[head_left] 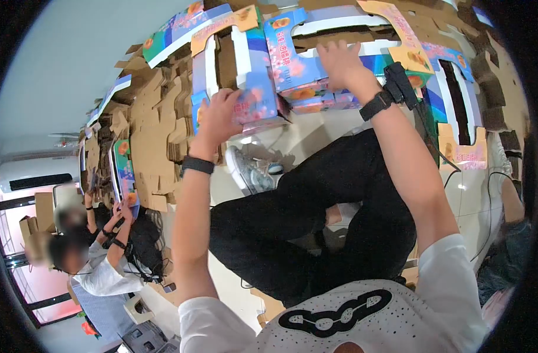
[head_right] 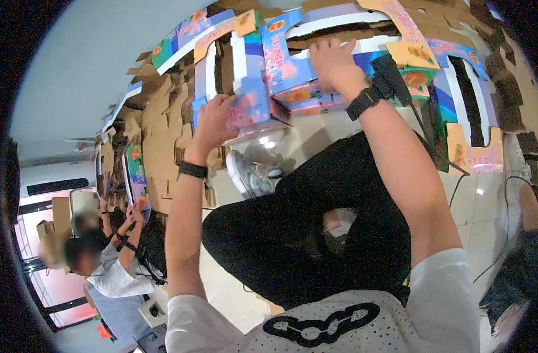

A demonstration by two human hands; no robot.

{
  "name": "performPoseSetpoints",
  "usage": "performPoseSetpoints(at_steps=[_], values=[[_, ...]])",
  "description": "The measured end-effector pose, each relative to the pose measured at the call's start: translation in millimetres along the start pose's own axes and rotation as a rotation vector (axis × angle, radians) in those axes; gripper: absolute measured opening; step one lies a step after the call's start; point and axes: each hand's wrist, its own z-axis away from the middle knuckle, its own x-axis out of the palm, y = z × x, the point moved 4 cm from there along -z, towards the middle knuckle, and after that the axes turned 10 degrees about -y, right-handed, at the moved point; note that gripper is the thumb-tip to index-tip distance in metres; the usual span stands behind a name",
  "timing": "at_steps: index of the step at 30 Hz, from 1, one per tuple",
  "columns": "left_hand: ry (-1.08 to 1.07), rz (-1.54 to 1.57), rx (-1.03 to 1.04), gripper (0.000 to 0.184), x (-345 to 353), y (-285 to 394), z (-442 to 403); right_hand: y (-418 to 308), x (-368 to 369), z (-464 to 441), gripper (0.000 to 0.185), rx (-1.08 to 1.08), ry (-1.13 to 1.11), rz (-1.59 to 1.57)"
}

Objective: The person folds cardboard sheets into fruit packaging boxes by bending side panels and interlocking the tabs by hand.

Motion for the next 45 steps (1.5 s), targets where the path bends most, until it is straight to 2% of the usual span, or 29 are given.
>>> performPoseSetpoints(at_steps=[2, 3, 6, 8, 11, 15, 17, 18, 19, 21, 23, 24, 25, 28, 30, 31, 34, 35, 37, 41, 45], values=[[0.225, 0.071, 0.033, 0.095, 22, 6, -9, -1, -1, 3, 0.097, -0.007, -0.006, -0.020], [0.275, 0.065, -0.022, 0.088, 16, 17, -2, -1, -2, 2, 0.101, -0.001, -0.026, -0.014], [0.678, 0.394, -0.108, 0.084, 38, -20, 29, -2, -5, -1, 0.108, -0.005, -0.077, -0.006], [0.768, 0.582, -0.565, 0.080, 79, -82, 71, -5, -5, -2, 0.110, -0.026, -0.095, -0.018], [0.735, 1.509, -0.939, 0.081, 101, -122, 95, -11, 1, 1, 0.102, -0.093, 0.066, -0.131], [0.555, 1.678, -0.757, 0.078, 96, -116, 78, -32, 6, 2, 0.101, -0.260, 0.393, -0.079], [0.378, 1.824, -0.668, 0.072, 91, -103, 65, -51, 0, 2, 0.095, -0.467, 0.518, -0.205], [0.375, 1.796, -0.724, 0.068, 92, -102, 60, -62, -4, 1, 0.092, -0.573, 0.580, -0.271], [0.377, 1.764, -0.777, 0.064, 92, -102, 55, -82, -9, 6, 0.082, -0.590, 0.599, -0.277], [0.422, 1.662, -0.828, 0.062, 83, -93, 53, -116, 8, 4, 0.080, -0.627, 0.527, -0.233], [0.435, 1.333, -0.852, 0.063, 91, -107, 50, -146, 16, 11, 0.076, -0.645, 0.488, -0.123], [0.433, 1.170, -0.863, 0.064, 86, -107, 51, -154, 17, 13, 0.075, -0.663, 0.466, -0.169], [0.368, 1.013, -0.894, 0.066, 83, -108, 54, -160, 19, 14, 0.075, -0.680, 0.440, -0.219], [0.090, 0.825, -0.925, 0.066, 60, -100, 64, -174, 20, 22, 0.073, -0.700, 0.387, -0.263], [0.221, 0.673, -0.933, 0.066, 44, -83, 68, -177, 20, 25, 0.073, -0.691, 0.346, -0.281], [0.280, 0.595, -0.929, 0.066, 40, -75, 66, -179, 14, 29, 0.065, -0.687, 0.364, -0.294], [0.709, 0.307, -0.457, 0.059, 21, -49, 46, -178, 20, 29, 0.054, -0.698, 0.371, -0.391], [0.702, 0.339, -0.371, 0.056, 24, -39, 38, -179, 17, 29, 0.041, -0.715, 0.427, -0.480], [0.688, 0.399, -0.202, 0.050, 32, -17, 20, -176, 16, 25, 0.033, -0.730, 0.496, -0.602], [0.565, 0.505, -0.221, 0.041, 37, 9, -1, -167, 14, 13, 0.022, -0.684, 0.611, -0.793], [0.531, 0.320, -0.312, 0.029, 36, -4, -5, -163, -8, 16, 0.018, -0.664, 0.603, -0.905]])
